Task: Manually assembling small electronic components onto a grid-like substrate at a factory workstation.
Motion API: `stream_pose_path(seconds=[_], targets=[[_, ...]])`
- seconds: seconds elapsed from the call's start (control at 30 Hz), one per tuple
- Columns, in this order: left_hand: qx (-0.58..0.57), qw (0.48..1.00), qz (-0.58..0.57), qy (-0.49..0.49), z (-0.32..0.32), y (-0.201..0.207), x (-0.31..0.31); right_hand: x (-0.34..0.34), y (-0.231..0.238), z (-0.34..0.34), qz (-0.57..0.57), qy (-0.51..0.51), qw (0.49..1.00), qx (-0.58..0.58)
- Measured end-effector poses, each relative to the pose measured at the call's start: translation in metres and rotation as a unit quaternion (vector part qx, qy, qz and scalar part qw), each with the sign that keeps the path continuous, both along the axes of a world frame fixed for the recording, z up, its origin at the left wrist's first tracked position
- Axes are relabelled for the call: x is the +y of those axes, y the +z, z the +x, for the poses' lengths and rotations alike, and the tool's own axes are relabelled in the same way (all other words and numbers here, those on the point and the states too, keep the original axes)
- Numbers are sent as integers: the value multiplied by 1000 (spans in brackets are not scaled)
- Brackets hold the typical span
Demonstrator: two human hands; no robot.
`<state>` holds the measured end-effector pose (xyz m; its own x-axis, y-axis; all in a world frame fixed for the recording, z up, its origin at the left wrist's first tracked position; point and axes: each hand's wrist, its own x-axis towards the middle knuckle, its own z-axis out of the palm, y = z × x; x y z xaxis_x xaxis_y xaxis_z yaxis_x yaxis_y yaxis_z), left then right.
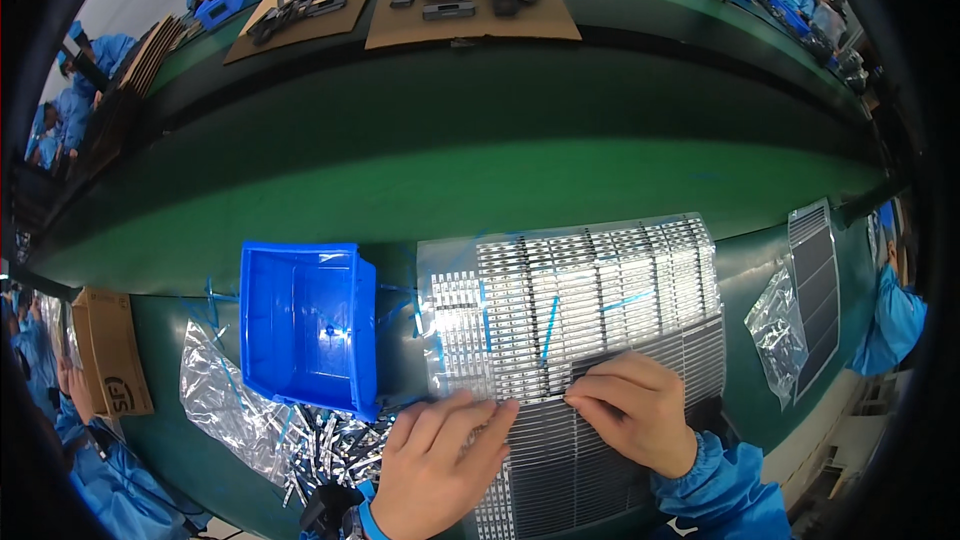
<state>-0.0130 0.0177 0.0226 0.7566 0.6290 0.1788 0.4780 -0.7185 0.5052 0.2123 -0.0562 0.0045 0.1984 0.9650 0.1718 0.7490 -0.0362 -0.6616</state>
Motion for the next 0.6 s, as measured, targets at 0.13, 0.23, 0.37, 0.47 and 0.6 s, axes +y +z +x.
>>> stream_pose_path(seconds=[0.13,0.23,0.37,0.47,0.6], targets=[[7,1000,12,-1,1,2,-1,-1,-2,1,1,-7,1000,-2],[13,1000,15,-2,2,3,-1,-2,-2,1,1,-11,1000,-2],[21,999,27,1,4,3,-3,-2,-2,0,0,-14,1000,-3],[26,999,39,2,5,3,-4,-2,-3,0,-1,-16,1000,-3],[33,998,51,4,8,4,-5,-1,-3,-1,-2,-16,1000,-3]])
